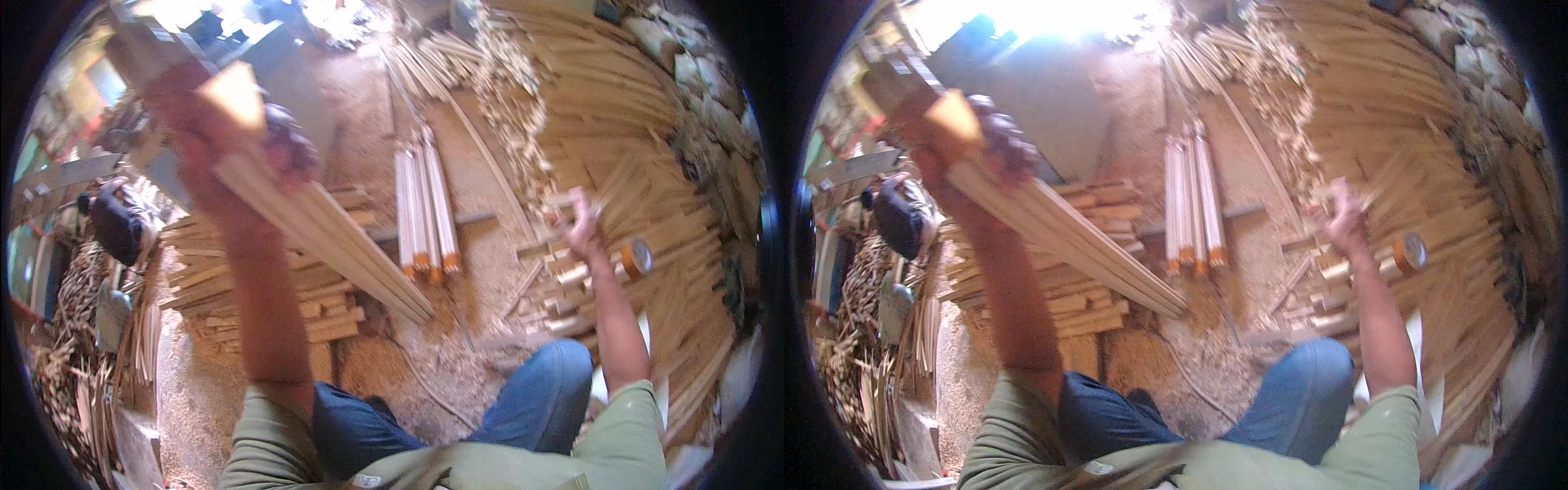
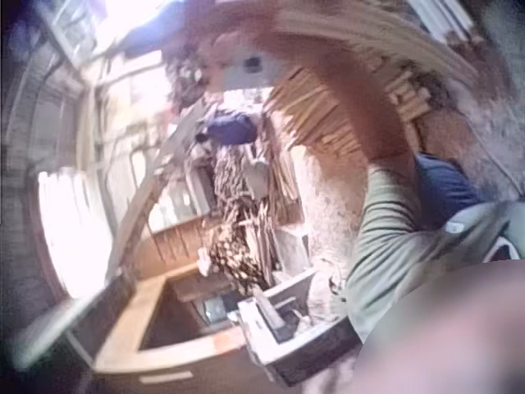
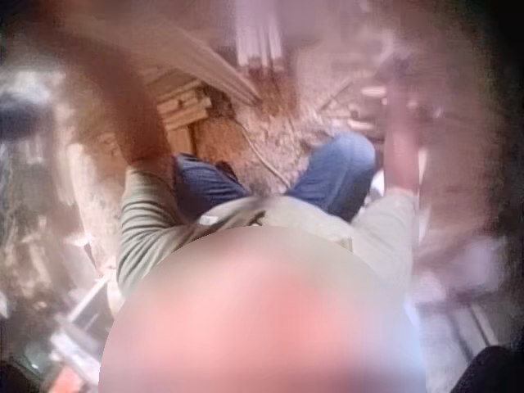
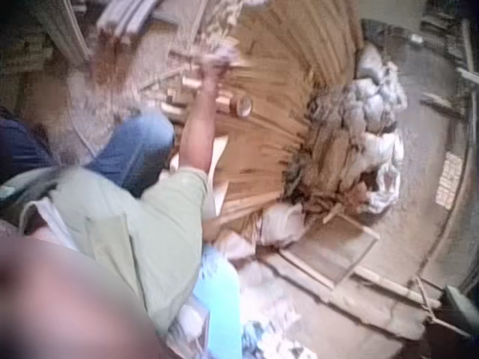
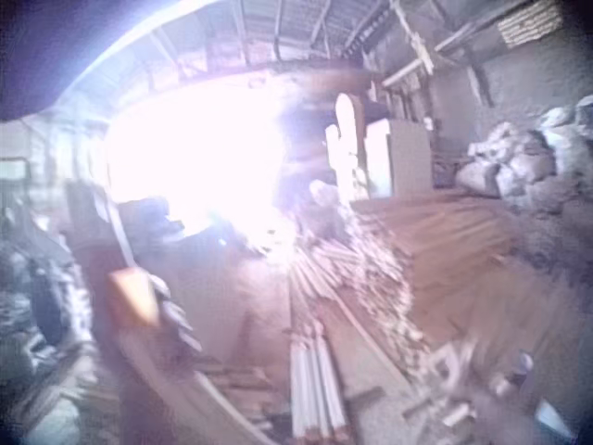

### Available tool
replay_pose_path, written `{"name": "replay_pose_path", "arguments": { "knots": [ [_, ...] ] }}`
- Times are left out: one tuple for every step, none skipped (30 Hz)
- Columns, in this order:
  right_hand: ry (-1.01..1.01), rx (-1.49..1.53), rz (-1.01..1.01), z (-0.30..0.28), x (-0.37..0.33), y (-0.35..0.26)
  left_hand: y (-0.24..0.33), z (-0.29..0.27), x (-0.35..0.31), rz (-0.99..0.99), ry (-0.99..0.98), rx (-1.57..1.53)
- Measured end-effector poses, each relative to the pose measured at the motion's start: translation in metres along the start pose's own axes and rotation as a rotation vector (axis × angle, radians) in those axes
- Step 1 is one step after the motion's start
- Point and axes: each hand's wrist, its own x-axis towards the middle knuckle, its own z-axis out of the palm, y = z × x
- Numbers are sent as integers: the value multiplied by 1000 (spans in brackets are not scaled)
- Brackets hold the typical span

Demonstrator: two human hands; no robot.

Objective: The person gathers thin wooden sticks from a pile, aligns them into bundles, and secures each bundle with a strip of tape. The person repeats this process multiple times, placing the finished bundles on the floor.

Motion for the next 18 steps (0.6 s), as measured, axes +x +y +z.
{"name": "replay_pose_path", "arguments": {
  "knots": [
    [-189,282,-122,20,4,-49,-3,5,2,14,28,34],
    [-358,359,-324,43,7,-98,-5,8,4,-36,-12,-46],
    [-554,382,-425,58,2,-140,-10,15,3,-18,15,-54],
    [-737,613,-518,71,-5,-177,-10,18,2,-20,39,-112],
    [-858,846,-462,86,-12,-212,-11,19,3,-30,49,-143],
    [-966,1089,-444,97,-19,-239,-11,19,4,-47,46,-179],
    [-947,992,-400,95,-23,-252,-11,16,4,-52,164,-102],
    [-926,898,-352,94,-27,-263,-13,11,5,-66,267,-29],
    [-847,754,-297,98,-31,-277,-13,4,5,-69,326,41],
    [-737,560,-251,96,-30,-283,-12,-6,5,-104,473,145],
    [-561,320,-188,96,-29,-290,-12,-16,5,-138,567,241],
    [-422,80,-97,94,-26,-293,-11,-29,8,-154,619,334],
    [-336,167,-211,91,-21,-291,-10,-41,8,-109,646,221],
    [-306,248,-292,90,-19,-291,-8,-53,7,-23,613,196],
    [-279,325,-365,88,-18,-286,-6,-65,3,45,530,133],
    [-299,369,-363,88,-21,-282,-1,-79,0,62,457,74],
    [-557,527,-264,87,-24,-275,7,-91,0,52,425,-3],
    [-597,596,-335,88,-30,-268,7,-101,0,28,324,-44]
  ]
}}
